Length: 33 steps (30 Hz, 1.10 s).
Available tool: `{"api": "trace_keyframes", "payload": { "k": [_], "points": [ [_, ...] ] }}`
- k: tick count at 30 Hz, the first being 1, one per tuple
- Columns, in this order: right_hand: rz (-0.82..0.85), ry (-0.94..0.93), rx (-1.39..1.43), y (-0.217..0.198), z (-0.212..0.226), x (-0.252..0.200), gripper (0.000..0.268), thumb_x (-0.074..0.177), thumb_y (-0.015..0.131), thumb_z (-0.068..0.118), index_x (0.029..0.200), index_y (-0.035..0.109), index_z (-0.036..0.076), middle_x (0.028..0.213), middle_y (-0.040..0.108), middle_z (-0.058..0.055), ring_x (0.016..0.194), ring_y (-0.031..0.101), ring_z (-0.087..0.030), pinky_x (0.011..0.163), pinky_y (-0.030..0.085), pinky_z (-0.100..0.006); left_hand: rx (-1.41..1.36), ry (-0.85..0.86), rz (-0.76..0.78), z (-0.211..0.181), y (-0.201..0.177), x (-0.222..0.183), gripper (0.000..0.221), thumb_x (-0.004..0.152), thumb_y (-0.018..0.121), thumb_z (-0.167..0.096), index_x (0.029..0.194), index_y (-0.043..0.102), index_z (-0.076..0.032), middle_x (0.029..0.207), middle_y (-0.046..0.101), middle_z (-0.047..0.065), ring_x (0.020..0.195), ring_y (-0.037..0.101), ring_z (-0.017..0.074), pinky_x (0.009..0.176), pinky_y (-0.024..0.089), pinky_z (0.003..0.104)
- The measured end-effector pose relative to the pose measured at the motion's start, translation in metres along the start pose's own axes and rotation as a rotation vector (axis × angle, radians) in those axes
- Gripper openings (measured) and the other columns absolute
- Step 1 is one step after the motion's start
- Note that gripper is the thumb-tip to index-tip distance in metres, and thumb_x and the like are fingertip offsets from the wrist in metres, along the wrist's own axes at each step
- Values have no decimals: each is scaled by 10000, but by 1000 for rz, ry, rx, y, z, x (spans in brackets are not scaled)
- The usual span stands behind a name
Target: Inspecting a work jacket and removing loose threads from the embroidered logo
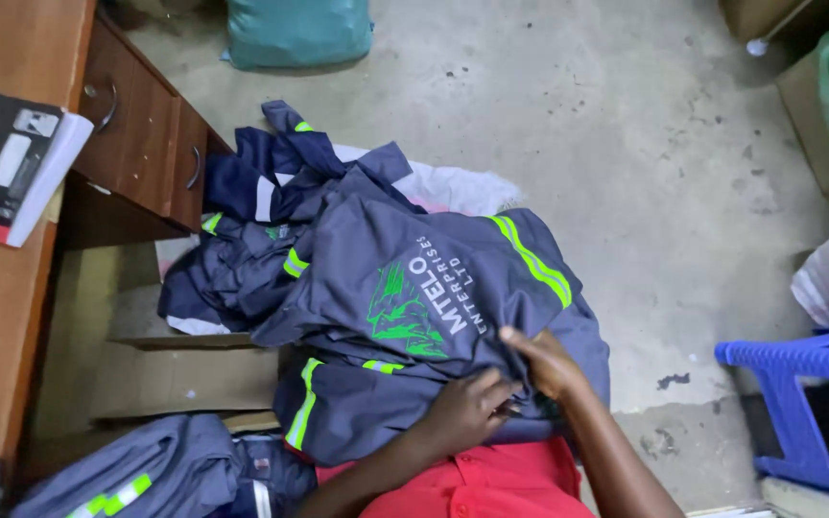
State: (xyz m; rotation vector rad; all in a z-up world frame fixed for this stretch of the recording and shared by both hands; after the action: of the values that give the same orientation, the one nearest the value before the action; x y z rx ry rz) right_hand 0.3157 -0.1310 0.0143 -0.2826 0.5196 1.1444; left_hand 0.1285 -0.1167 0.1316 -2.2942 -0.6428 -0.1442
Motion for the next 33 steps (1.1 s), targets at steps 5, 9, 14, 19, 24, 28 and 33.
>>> {"api": "trace_keyframes", "payload": {
  "k": [5, 9, 14, 19, 24, 28, 33],
  "points": [
    [-115, -18, 61, 51, 71, -48, 372, 821, 777, 45, 1136, 717, -143, 1072, 747, -180, 874, 664, -246, 801, 555, -369, -129, -57, 254, 10, 6, -6, 441, 928, 682, -175, 1346, 620, -45, 1139, 586, 160, 903, 650, 376, 811, 531, 457],
    [-7, 25, 330, 62, 44, -69, 400, 831, 729, -107, 1222, 705, -184, 1163, 778, -280, 924, 719, -365, 830, 595, -453, -667, -18, 332, -16, -53, -18, 495, 1024, 591, -51, 1518, 566, -70, 1132, 588, 89, 913, 565, 204, 820, 468, 319],
    [264, 121, 558, 52, -56, -19, 248, 968, 591, 19, 1081, 730, -152, 1101, 777, -230, 928, 737, -311, 900, 576, -391, -895, -305, -42, 41, -52, -23, 336, 1055, 581, -258, 1308, 560, -37, 1002, 547, 22, 812, 485, 111, 746, 420, 238],
    [300, 201, 757, 65, -46, 8, 412, 983, 606, 188, 1280, 665, -92, 1171, 750, -213, 930, 730, -298, 887, 595, -415, -352, -212, -296, 60, -39, -22, 594, 1045, 544, -160, 1594, 408, 24, 1210, 559, 147, 955, 541, 244, 879, 454, 346],
    [-112, 100, 339, 55, -45, 19, 876, 792, 960, 246, 1439, 532, -160, 1242, 684, -350, 1120, 692, -457, 887, 581, -666, -347, -272, -381, 87, -28, -24, 564, 1112, 499, -230, 1624, 424, -6, 1233, 585, 193, 1123, 601, 323, 1011, 473, 410],
    [-180, 28, 510, 45, -62, 33, 786, 822, 917, 179, 1446, 552, -130, 1234, 697, -303, 1100, 711, -435, 911, 589, -598, -319, -345, -516, 95, -37, -38, 571, 1027, 699, -256, 1546, 567, -55, 1174, 663, 170, 1041, 660, 283, 923, 524, 391],
    [-211, -82, 593, 15, -113, 58, 769, 904, 860, 230, 1521, 510, -68, 1341, 672, -257, 1184, 685, -417, 977, 554, -619, 320, -85, -340, 58, -27, -37, 515, 1080, 595, -346, 1511, 601, -63, 1074, 634, 119, 936, 713, 286, 804, 599, 374]
  ]
}}
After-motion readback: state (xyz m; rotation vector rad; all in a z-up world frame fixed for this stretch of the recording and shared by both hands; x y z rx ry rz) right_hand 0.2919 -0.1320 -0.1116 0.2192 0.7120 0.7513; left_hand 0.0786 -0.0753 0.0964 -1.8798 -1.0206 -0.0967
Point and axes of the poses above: each hand's wrist, its own x-axis towards the middle knuckle, its own y-axis out of the palm, z = x × y, the point moved 7 cm from there along x, towards the middle knuckle
